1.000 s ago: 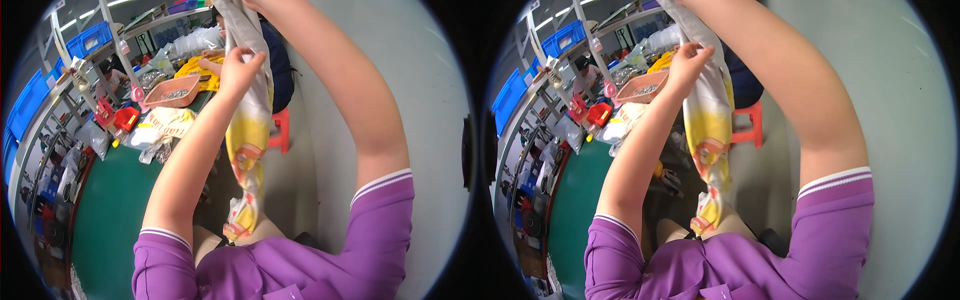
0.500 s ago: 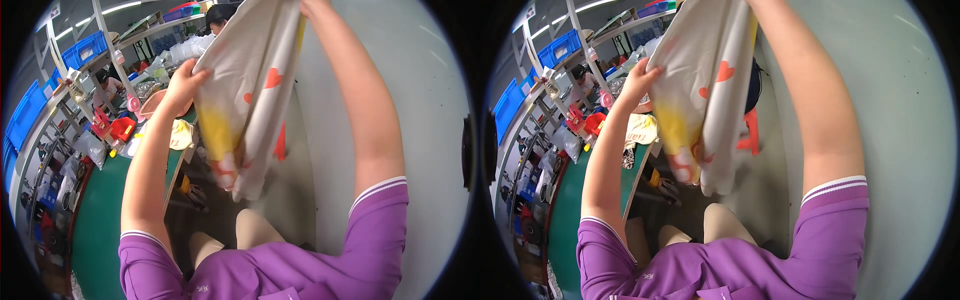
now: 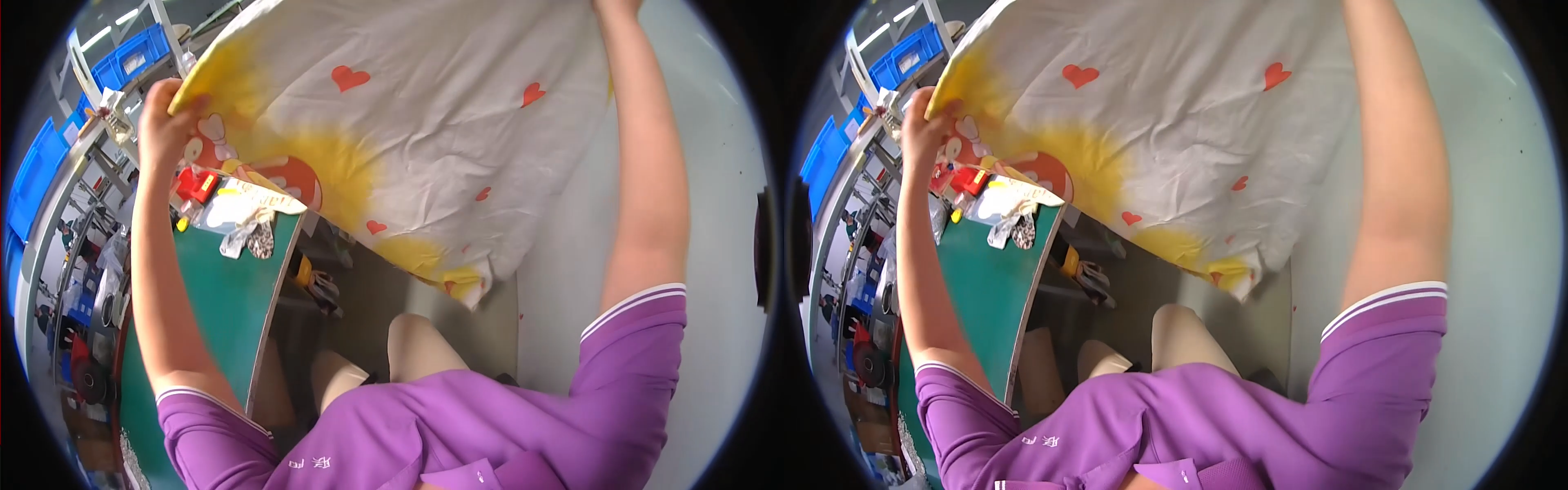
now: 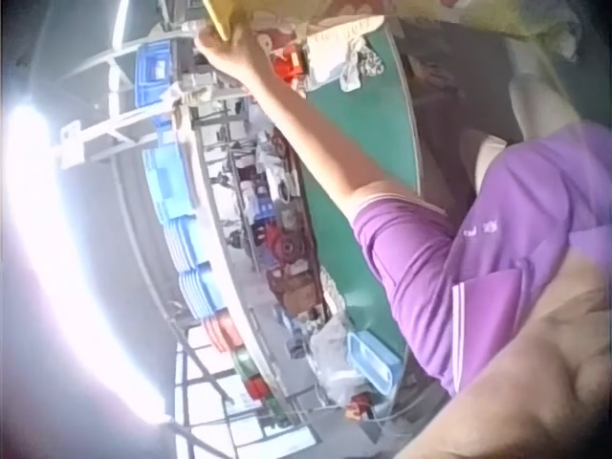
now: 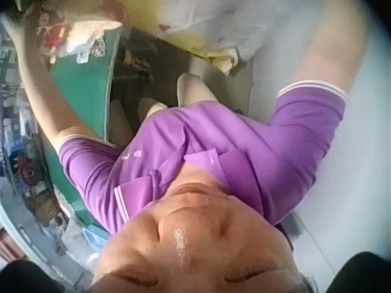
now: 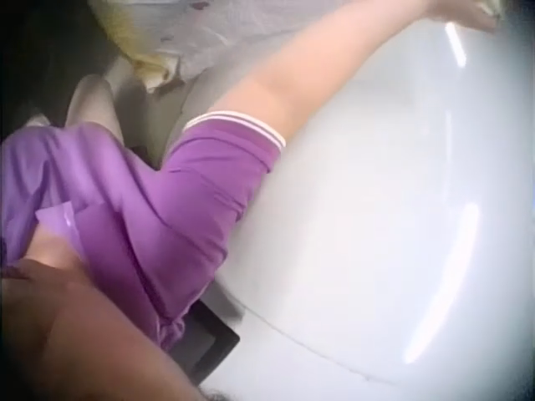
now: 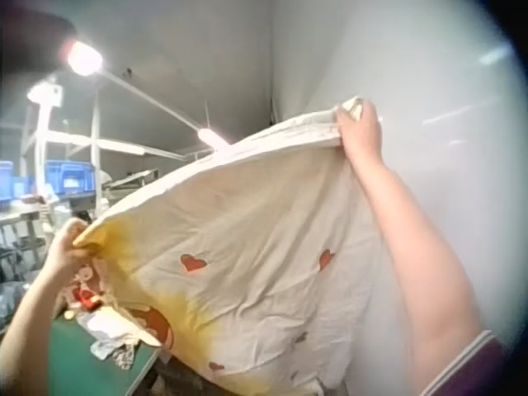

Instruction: Cleaning a workbench, spreading a protective cloth, then counting and organizing metal rods before recording details on a note.

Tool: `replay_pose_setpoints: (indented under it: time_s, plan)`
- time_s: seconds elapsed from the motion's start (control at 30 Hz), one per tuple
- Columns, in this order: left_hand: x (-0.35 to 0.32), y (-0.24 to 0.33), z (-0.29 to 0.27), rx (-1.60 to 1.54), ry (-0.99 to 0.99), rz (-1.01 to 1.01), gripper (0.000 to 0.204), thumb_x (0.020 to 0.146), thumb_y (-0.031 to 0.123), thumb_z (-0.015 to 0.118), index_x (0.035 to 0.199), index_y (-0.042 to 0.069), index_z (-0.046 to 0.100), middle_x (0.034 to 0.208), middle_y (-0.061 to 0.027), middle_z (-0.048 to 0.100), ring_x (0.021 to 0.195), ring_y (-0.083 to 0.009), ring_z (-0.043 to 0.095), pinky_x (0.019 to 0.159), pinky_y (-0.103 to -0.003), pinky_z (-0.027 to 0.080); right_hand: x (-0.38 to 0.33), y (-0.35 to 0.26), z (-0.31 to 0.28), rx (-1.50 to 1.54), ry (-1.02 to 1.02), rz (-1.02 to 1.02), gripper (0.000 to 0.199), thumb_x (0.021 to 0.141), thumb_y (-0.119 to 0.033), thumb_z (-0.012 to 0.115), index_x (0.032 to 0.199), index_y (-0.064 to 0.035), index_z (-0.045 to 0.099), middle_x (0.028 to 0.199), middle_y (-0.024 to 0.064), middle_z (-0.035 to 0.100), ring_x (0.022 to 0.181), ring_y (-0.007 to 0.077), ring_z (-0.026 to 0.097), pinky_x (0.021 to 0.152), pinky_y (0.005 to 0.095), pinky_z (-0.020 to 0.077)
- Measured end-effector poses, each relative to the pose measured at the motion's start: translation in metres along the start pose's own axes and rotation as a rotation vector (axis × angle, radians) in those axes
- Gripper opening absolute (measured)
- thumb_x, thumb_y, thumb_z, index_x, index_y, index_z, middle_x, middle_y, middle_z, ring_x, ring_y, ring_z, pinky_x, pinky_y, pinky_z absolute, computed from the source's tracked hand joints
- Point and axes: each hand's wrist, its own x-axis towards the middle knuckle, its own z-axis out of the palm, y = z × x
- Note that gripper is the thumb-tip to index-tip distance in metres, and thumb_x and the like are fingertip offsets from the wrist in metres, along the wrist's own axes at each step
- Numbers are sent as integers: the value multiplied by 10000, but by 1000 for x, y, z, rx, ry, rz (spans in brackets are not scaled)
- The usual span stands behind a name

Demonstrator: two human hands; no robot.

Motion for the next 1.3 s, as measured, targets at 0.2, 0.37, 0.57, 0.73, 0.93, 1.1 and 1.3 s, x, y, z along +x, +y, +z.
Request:
replay_pose_setpoints:
  time_s: [0.2, 0.37, 0.57, 0.73, 0.93, 1.1, 1.3]
  plan:
    - [-58, -12, -5, -353, -607, -260, 355, 793, 412, 701, 869, 101, 547, 821, 61, 533, 773, -46, 462, 722, -215, 397, 6, 149, -27, 1480, -1009, 888, 384, 758, -112, 648, 1085, 61, 547, 962, 134, 610, 841, 227, 587, 728, 332, 486]
    - [-75, 54, -9, -689, -590, -817, 639, 911, 587, 363, 1091, 19, 594, 1000, -28, 634, 887, -104, 580, 822, -259, 449, 19, 112, -38, 586, -716, 641, 342, 856, -245, 592, 1112, -19, 568, 1016, 87, 618, 949, 171, 567, 832, 318, 462]
    - [-73, 51, -40, -644, -916, -606, 224, 840, 176, 635, 992, 13, 610, 902, 5, 628, 826, -64, 568, 773, -221, 454, 36, 73, -56, -14, -1032, 408, 420, 856, -264, 607, 1238, -98, 556, 995, -18, 586, 953, 70, 517, 888, 226, 392]
    - [-77, 77, -24, -221, -955, -377, 107, 814, 65, 635, 905, 22, 598, 815, 8, 615, 720, -55, 558, 659, -222, 461, 44, 73, -57, -392, -1019, 8, 273, 840, -241, 606, 1026, -41, 606, 937, 18, 603, 902, 103, 540, 861, 245, 408]
    - [-84, 76, -4, 435, -470, -62, 101, 808, 123, 607, 861, 37, 610, 765, -114, 614, 693, -225, 606, 645, -328, 480, 26, 90, -68, -281, -924, -209, 292, 861, -273, 596, 1047, -49, 613, 931, 31, 631, 877, 154, 581, 848, 266, 428]
    - [-95, 77, -4, 327, -224, 25, 142, 891, 179, 550, 867, 42, 525, 723, -98, 550, 646, -209, 585, 547, -324, 460, 42, 63, -94, -458, -758, -222, 308, 893, -316, 551, 1105, -111, 639, 1066, 21, 647, 973, 145, 588, 858, 249, 427]
    - [-77, 94, -37, -532, -728, -349, 163, 888, 225, 613, 891, 68, 569, 761, 52, 556, 681, -34, 501, 593, -211, 455, 94, 81, -87, -487, -740, -21, 317, 841, -371, 570, 1043, -152, 679, 1003, 35, 671, 941, 166, 610, 823, 253, 439]
